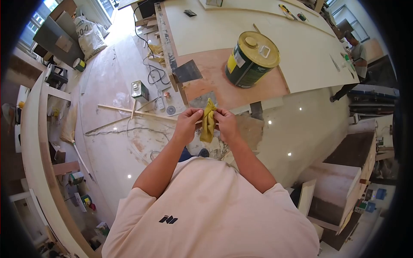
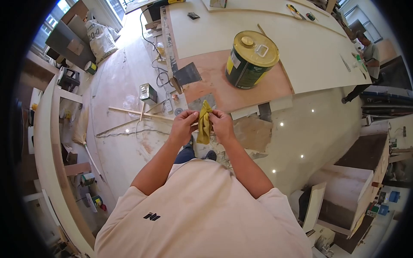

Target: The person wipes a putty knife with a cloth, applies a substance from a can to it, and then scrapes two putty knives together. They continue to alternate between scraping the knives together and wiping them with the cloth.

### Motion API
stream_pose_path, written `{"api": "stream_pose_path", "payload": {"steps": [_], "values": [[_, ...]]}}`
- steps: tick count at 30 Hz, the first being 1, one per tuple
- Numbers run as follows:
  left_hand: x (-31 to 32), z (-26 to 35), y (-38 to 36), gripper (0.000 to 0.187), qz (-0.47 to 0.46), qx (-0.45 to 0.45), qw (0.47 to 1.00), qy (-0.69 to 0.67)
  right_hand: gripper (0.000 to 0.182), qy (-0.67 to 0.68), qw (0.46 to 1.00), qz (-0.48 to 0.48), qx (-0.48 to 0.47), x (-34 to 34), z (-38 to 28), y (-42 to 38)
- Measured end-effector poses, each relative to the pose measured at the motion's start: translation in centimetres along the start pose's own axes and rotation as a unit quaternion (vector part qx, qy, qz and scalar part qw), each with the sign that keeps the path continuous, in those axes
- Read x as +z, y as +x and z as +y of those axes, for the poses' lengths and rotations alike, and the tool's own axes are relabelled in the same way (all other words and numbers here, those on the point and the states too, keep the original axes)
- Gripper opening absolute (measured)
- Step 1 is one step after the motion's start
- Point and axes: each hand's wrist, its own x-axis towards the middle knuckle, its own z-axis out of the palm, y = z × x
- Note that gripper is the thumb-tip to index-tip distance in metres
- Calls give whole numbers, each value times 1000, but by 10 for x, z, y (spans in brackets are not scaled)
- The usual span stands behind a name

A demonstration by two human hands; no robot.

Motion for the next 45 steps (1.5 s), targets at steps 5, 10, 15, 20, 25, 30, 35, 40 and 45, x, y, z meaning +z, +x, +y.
{"api": "stream_pose_path", "payload": {"steps": [5, 10, 15, 20, 25, 30, 35, 40, 45], "values": [[12, -35, 3, 18, -26, 252, 901, 352, 25, 32, 999, -12, -13, -5, 6, -2], [5, -38, -19, 21, -2, 140, 963, 231, 28, 210, 957, -156, 123, -30, 3, 3], [-17, -37, -3, 30, 106, -200, 973, 40, 26, 115, 980, -116, 117, -39, -13, 18], [-7, -58, 22, 33, 50, -210, 972, -93, 34, -246, 960, -20, -129, -2, -42, 24], [-23, -48, 16, 29, 103, -120, 987, 19, 28, -467, 858, -16, -214, 13, -40, 40], [-50, -36, 25, 31, 115, -36, 960, 253, 19, -583, 772, -25, -251, 10, 9, 53], [-81, -64, 59, 33, 79, -14, 943, 324, 12, -608, 743, 4, -279, 29, 19, 47], [-70, -50, 53, 33, 67, -26, 923, 378, 9, -620, 713, 51, -323, 53, 17, 81], [-72, -46, 58, 32, 56, -18, 912, 407, 10, -596, 740, 70, -303, 40, 30, 56]]}}
